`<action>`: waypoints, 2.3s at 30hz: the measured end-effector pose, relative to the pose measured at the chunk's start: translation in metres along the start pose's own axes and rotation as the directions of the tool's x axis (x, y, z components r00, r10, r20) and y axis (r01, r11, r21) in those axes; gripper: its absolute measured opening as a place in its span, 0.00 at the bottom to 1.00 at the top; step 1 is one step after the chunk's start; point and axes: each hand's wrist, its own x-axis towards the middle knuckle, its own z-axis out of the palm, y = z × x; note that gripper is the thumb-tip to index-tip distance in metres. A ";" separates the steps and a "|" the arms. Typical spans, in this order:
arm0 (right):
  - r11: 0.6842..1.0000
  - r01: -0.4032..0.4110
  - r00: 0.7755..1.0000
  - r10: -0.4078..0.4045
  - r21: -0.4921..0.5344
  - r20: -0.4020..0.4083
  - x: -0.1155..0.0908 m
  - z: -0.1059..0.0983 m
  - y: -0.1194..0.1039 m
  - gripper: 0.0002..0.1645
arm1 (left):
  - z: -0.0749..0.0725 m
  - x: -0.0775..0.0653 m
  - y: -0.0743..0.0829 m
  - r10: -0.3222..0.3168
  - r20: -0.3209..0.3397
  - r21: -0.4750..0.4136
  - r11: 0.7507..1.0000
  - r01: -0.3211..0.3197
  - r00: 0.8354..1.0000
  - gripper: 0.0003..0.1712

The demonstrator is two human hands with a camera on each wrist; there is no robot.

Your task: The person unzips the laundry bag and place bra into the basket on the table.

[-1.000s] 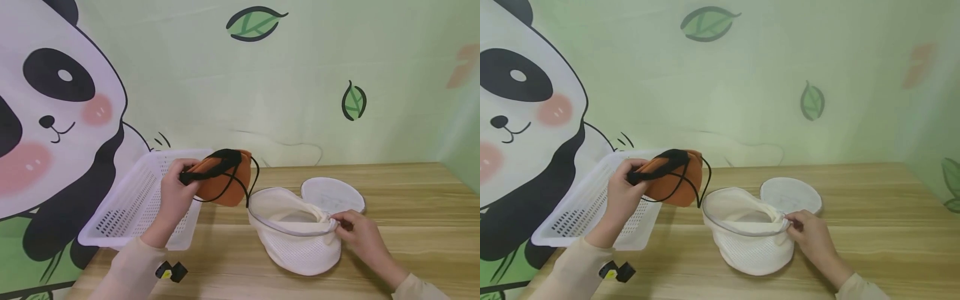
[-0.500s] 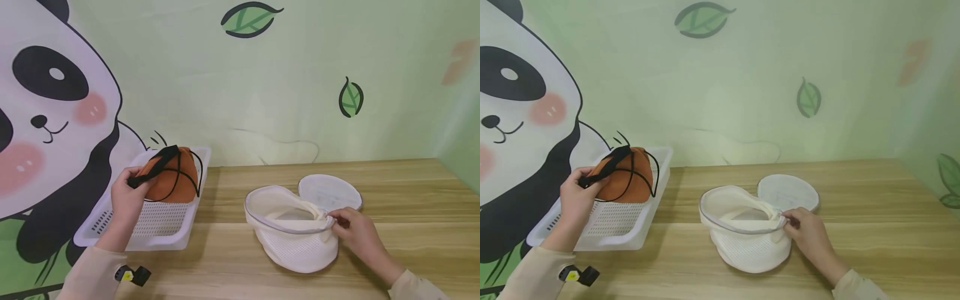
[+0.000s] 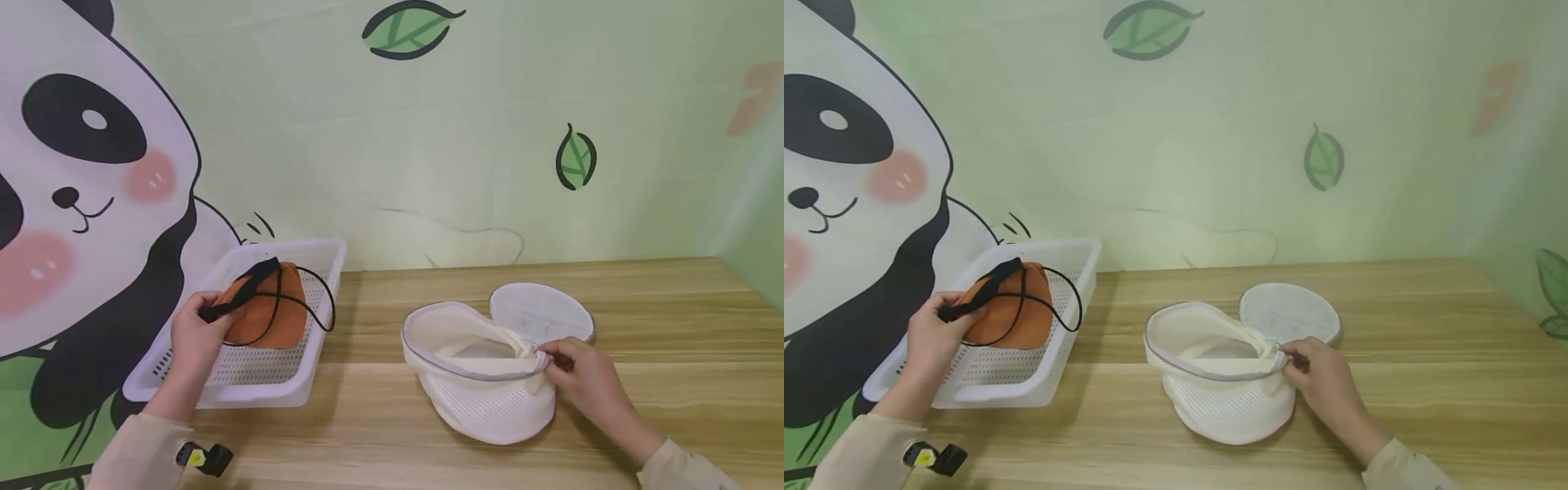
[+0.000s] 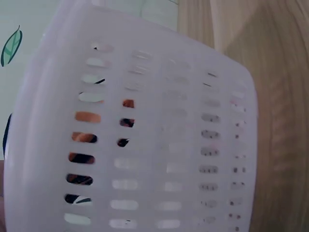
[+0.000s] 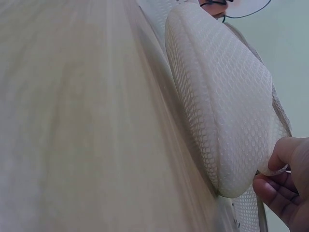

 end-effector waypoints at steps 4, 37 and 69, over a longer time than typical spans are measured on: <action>1.000 -0.004 1.000 0.004 0.003 0.007 0.000 0.001 0.001 0.13 | 0.002 0.001 -0.009 0.008 0.120 0.084 0.996 -0.018 0.993 0.22; 0.999 -0.035 0.998 0.034 0.021 0.047 0.002 -0.001 0.001 0.13 | 0.002 0.018 -0.036 0.074 0.573 0.345 0.882 -0.322 0.816 0.27; 0.998 -0.015 0.948 0.036 -0.069 0.316 0.022 -0.038 0.011 0.16 | 0.030 -0.035 0.035 0.380 0.382 0.287 0.818 -0.499 0.843 0.24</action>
